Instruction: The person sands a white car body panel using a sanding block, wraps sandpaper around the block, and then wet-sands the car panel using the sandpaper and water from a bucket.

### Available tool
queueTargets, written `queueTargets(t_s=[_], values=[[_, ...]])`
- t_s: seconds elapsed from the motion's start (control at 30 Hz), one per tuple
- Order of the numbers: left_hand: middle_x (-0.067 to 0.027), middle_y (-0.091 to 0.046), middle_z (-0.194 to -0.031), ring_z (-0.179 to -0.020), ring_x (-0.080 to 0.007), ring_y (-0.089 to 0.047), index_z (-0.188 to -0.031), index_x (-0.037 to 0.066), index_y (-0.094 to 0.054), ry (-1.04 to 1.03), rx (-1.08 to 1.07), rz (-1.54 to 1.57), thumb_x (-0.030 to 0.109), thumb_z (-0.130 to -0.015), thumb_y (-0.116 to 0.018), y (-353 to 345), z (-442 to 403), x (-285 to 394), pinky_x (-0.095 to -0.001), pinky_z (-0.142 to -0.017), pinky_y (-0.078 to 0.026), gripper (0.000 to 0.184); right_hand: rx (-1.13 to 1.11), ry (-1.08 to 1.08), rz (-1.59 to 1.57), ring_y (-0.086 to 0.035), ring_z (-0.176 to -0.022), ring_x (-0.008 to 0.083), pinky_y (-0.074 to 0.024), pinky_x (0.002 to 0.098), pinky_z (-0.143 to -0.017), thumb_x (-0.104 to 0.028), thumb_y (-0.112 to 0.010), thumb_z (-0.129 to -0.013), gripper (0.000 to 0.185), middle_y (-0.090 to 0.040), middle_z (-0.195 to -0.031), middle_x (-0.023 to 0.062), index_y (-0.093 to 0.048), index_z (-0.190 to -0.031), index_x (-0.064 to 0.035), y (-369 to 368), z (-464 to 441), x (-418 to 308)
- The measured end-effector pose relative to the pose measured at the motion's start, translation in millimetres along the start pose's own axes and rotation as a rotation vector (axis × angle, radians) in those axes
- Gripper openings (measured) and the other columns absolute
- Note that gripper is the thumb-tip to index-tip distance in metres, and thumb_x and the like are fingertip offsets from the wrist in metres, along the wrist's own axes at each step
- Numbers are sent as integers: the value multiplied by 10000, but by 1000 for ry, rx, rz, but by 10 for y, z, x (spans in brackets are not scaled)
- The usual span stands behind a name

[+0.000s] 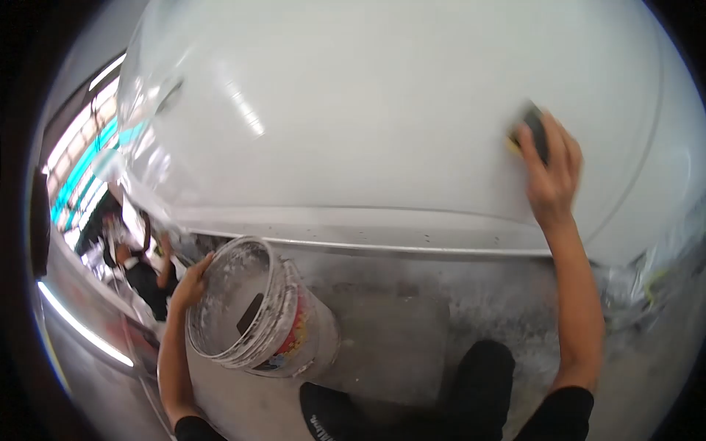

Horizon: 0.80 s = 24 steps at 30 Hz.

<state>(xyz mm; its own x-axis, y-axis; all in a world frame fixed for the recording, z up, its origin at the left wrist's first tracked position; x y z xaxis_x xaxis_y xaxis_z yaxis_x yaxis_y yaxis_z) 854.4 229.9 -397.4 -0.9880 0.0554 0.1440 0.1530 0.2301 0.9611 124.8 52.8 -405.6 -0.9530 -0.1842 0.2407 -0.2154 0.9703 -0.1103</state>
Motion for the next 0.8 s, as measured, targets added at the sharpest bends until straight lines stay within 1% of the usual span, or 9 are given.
queueTargets(t_s=[0.1,0.17,0.23,0.33,0.43,0.6,0.67,0.73,0.8], values=[[-323,-635,-1290,-1269,-399,-606,-1400,-62,-556,-16,92,92,-106,-771,-436,-84,64,108,-390,-1094,-426,642,-32,63,-47,-600,-1244,310,-459,423,-1010,-40,-739,-862,368,-637,-1372,187,-747,-1230,-70,-22,-94,-239],[-310,-630,-1318,-1304,-391,-590,-1386,-51,-572,-1,92,101,-107,-791,-447,-109,79,137,-377,-1114,-417,611,44,186,-194,-595,-1247,314,-451,430,-995,-65,-744,-863,345,-629,-1379,179,-753,-1208,-65,-450,-697,-1014],[-276,-617,-1381,-1344,-354,-572,-1409,-63,-550,-1,98,139,-113,-802,-455,-157,147,3,-356,-1142,-389,616,89,321,-217,-572,-1220,304,-453,429,-981,-138,-654,-914,308,-602,-1371,165,-728,-1203,-62,-951,-1292,-1965],[-237,-604,-1437,-1380,-328,-549,-1448,-45,-524,59,73,212,-110,-838,-458,-88,180,61,-358,-1165,-369,618,-36,421,-261,-571,-1176,300,-458,448,-990,-57,-642,-886,318,-599,-1329,153,-719,-1194,-80,-1333,-2125,-3264],[-246,-608,-1422,-1382,-333,-546,-1463,-21,-512,56,62,328,-75,-878,-484,-146,155,-53,-368,-1171,-367,588,-54,494,-301,-569,-1219,302,-464,433,-997,-111,-655,-894,293,-606,-1302,158,-687,-1183,-77,-1172,-2074,-2974],[-285,-627,-1338,-1318,-404,-566,-1427,-3,-543,94,58,238,-69,-868,-492,-133,125,-69,-416,-1124,-402,566,-94,336,-53,-611,-1165,330,-491,426,-958,-25,-685,-862,356,-620,-1364,187,-757,-1202,-100,-427,-929,-1525],[-296,-629,-1312,-1293,-426,-570,-1418,1,-547,107,48,231,-70,-860,-491,-103,143,-21,-435,-1103,-413,564,-87,325,-72,-607,-1160,332,-485,432,-958,3,-672,-859,368,-617,-1365,192,-750,-1210,-76,-509,-1000,-1625],[-303,-631,-1289,-1269,-441,-575,-1412,3,-546,112,55,229,-71,-854,-492,-59,156,53,-449,-1083,-421,566,26,401,-228,-603,-1140,342,-462,455,-949,-1,-639,-878,356,-605,-1366,200,-728,-1218,-54,-971,-1593,-2253],[-298,-632,-1294,-1266,-440,-578,-1422,4,-537,81,41,238,-76,-853,-490,-85,135,-45,-450,-1082,-423,576,56,495,-275,-595,-1101,327,-461,459,-953,-70,-622,-922,288,-609,-1244,158,-687,-1201,-56,-1401,-2231,-3152]])
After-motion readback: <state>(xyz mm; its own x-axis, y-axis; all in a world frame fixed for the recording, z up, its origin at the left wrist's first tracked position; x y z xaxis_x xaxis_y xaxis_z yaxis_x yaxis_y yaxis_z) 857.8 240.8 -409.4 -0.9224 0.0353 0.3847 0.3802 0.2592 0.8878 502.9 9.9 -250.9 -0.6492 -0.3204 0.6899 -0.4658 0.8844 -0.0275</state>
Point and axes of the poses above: each hand's wrist, its own z-axis away from the middle knuckle, its own y-axis out of the back of the hand, x = y × z, the point moved 2 cm from there along -z, towards the middle knuckle
